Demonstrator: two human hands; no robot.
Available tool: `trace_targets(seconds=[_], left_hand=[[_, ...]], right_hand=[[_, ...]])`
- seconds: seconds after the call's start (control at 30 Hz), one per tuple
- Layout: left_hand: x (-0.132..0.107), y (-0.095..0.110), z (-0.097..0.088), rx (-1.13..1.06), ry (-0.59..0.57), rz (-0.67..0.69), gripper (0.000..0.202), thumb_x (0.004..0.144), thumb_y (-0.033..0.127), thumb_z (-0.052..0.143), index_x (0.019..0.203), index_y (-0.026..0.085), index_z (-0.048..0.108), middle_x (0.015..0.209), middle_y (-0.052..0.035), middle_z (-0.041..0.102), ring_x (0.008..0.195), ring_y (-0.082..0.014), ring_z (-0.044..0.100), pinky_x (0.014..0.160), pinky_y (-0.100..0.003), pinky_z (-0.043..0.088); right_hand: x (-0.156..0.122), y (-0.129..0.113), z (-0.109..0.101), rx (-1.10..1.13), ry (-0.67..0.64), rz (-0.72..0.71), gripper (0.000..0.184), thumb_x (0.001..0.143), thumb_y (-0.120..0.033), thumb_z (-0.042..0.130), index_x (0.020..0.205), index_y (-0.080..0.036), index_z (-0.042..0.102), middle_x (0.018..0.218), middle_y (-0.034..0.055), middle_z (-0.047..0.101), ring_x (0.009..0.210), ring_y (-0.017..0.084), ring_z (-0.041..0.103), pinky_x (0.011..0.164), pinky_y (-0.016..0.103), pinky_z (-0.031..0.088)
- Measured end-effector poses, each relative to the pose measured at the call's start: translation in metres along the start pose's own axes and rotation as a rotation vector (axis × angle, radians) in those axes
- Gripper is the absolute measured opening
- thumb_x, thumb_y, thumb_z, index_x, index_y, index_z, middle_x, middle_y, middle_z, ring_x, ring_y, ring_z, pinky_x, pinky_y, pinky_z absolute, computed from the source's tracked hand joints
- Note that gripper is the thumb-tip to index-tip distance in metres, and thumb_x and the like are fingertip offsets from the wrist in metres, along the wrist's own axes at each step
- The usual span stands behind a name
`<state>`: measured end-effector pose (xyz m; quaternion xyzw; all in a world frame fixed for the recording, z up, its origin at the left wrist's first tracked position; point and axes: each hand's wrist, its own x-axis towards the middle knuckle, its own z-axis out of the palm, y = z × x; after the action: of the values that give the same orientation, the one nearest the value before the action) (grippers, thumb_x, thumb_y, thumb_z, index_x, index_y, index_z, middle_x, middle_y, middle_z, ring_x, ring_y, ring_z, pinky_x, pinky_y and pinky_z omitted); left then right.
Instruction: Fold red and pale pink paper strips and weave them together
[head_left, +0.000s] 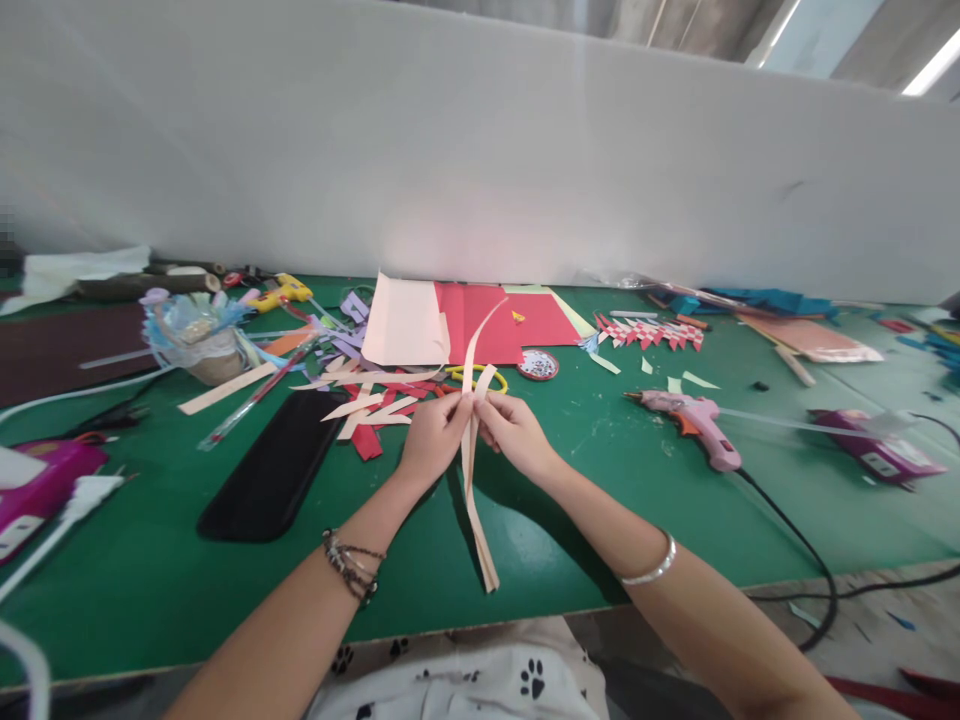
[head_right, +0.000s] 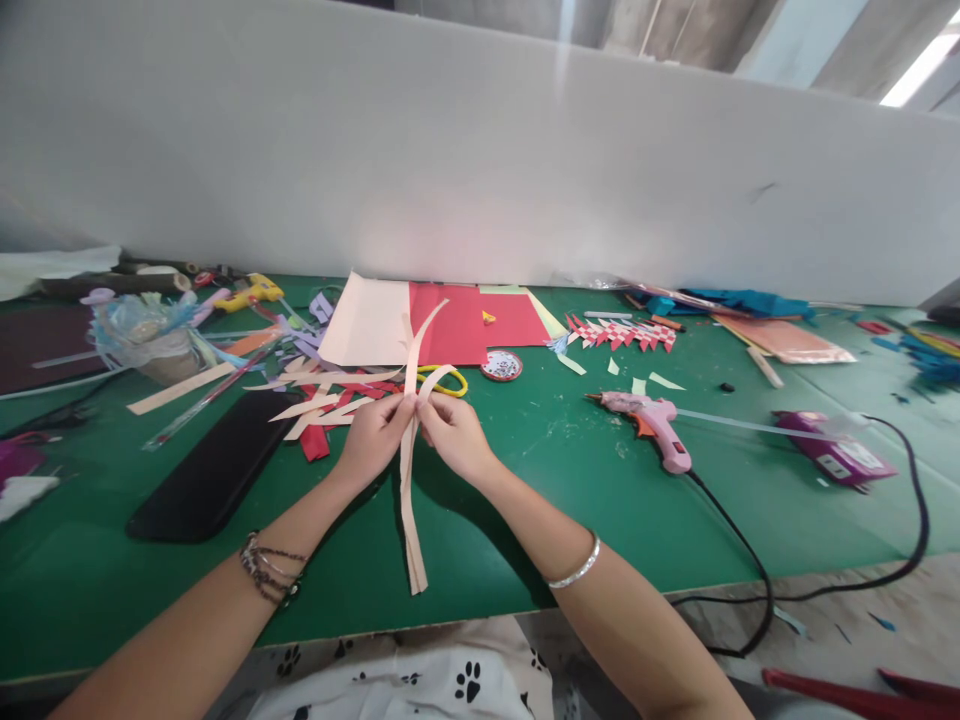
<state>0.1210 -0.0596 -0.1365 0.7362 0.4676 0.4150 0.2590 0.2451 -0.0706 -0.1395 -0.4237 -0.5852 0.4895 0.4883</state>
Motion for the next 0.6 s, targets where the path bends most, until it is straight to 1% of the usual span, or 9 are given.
trace_targets(seconds=[0.17, 0.27, 0.37, 0.43, 0.5, 0.6], left_hand=[[-0.0012, 0.0013, 0.0011, 0.031, 0.032, 0.039, 0.037, 0.085, 0.033, 0.035, 0.051, 0.018, 0.034, 0.045, 0.0048, 0.038, 0.044, -0.0092, 0.035, 0.047, -0.022, 0.026], [-0.0018, 0.0023, 0.0014, 0.029, 0.044, 0.038, 0.037, 0.085, 0.032, 0.035, 0.050, 0.019, 0.033, 0.045, 0.0049, 0.037, 0.043, -0.0091, 0.034, 0.047, -0.023, 0.026], [-0.0014, 0.0029, 0.0008, 0.001, 0.099, 0.007, 0.036, 0.085, 0.033, 0.035, 0.051, 0.019, 0.031, 0.045, 0.0053, 0.032, 0.043, -0.0091, 0.032, 0.046, -0.023, 0.024], [-0.0004, 0.0020, 0.0004, -0.021, 0.130, -0.029, 0.036, 0.084, 0.034, 0.035, 0.052, 0.019, 0.029, 0.045, 0.0056, 0.029, 0.044, -0.0091, 0.030, 0.045, -0.023, 0.023], [0.0007, 0.0003, 0.0003, -0.055, 0.098, -0.058, 0.037, 0.084, 0.037, 0.036, 0.052, 0.020, 0.028, 0.046, 0.0057, 0.027, 0.044, -0.0092, 0.030, 0.045, -0.023, 0.022], [0.0012, -0.0002, 0.0003, -0.145, -0.059, -0.078, 0.038, 0.084, 0.040, 0.034, 0.053, 0.019, 0.034, 0.048, 0.0049, 0.032, 0.046, -0.0096, 0.034, 0.046, -0.023, 0.025]], right_hand=[[0.0003, 0.0022, 0.0010, 0.056, -0.028, 0.067, 0.034, 0.079, -0.042, 0.045, 0.056, -0.019, 0.037, 0.039, -0.0085, 0.036, 0.032, 0.004, 0.032, 0.033, 0.018, 0.024], [0.0006, 0.0029, 0.0013, 0.059, -0.031, 0.068, 0.032, 0.079, -0.040, 0.045, 0.056, -0.019, 0.038, 0.039, -0.0087, 0.036, 0.032, 0.004, 0.032, 0.033, 0.017, 0.024], [0.0003, 0.0018, 0.0024, 0.041, -0.034, 0.075, 0.030, 0.079, -0.036, 0.044, 0.056, -0.019, 0.038, 0.038, -0.0087, 0.037, 0.032, 0.004, 0.031, 0.033, 0.017, 0.025], [-0.0001, 0.0008, 0.0031, 0.043, -0.036, 0.104, 0.029, 0.078, -0.036, 0.045, 0.056, -0.019, 0.039, 0.038, -0.0090, 0.036, 0.032, 0.004, 0.031, 0.034, 0.017, 0.024], [-0.0001, 0.0001, 0.0028, 0.055, -0.011, 0.129, 0.029, 0.077, -0.036, 0.046, 0.056, -0.019, 0.039, 0.038, -0.0091, 0.036, 0.032, 0.004, 0.030, 0.034, 0.017, 0.023], [0.0007, 0.0000, -0.0004, 0.071, 0.084, 0.109, 0.029, 0.077, -0.036, 0.045, 0.055, -0.018, 0.039, 0.040, -0.0083, 0.036, 0.034, 0.004, 0.031, 0.035, 0.017, 0.024]])
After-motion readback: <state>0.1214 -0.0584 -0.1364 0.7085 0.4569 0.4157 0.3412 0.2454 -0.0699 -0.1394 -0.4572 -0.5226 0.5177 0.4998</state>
